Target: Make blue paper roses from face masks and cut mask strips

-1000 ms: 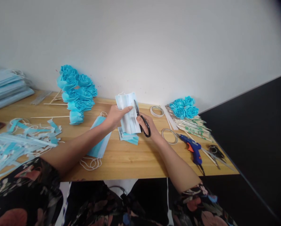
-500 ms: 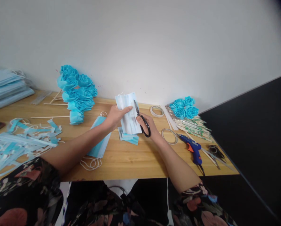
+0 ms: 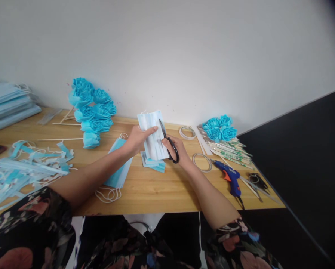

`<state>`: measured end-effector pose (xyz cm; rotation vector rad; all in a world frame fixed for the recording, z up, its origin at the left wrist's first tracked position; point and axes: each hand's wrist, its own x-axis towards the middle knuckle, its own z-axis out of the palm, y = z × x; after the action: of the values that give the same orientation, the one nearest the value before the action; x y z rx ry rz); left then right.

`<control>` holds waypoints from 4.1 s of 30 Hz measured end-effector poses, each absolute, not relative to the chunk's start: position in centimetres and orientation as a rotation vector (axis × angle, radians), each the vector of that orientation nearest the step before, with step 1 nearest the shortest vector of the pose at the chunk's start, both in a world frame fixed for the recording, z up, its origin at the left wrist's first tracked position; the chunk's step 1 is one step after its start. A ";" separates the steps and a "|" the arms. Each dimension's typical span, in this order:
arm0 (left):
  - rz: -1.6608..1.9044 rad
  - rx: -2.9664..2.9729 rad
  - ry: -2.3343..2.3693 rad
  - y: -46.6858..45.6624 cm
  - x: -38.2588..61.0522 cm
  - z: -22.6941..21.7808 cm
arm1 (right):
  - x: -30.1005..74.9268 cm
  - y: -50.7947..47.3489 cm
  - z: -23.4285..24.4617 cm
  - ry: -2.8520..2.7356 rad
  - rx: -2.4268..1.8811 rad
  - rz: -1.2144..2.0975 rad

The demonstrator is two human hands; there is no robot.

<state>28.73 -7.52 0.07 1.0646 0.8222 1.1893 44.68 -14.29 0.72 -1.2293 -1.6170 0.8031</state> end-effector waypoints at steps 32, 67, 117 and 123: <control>1.239 0.988 0.833 -7.7 29.1 -0.1 | 44.3 -14.9 1.2 -1.630 -1.190 0.838; 1.240 1.008 0.812 -7.9 29.0 0.4 | 44.4 -14.7 0.2 -1.570 -1.186 0.907; 1.171 1.012 0.805 -8.3 29.0 0.3 | 44.6 -14.4 0.2 -1.560 -1.201 0.831; 1.223 0.997 0.823 -7.9 29.0 0.3 | 44.7 -14.2 0.1 -1.481 -1.242 0.882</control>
<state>29.03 -7.91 0.33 0.9973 0.8229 1.2230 44.67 -14.17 0.06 -1.2417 -1.4814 0.8820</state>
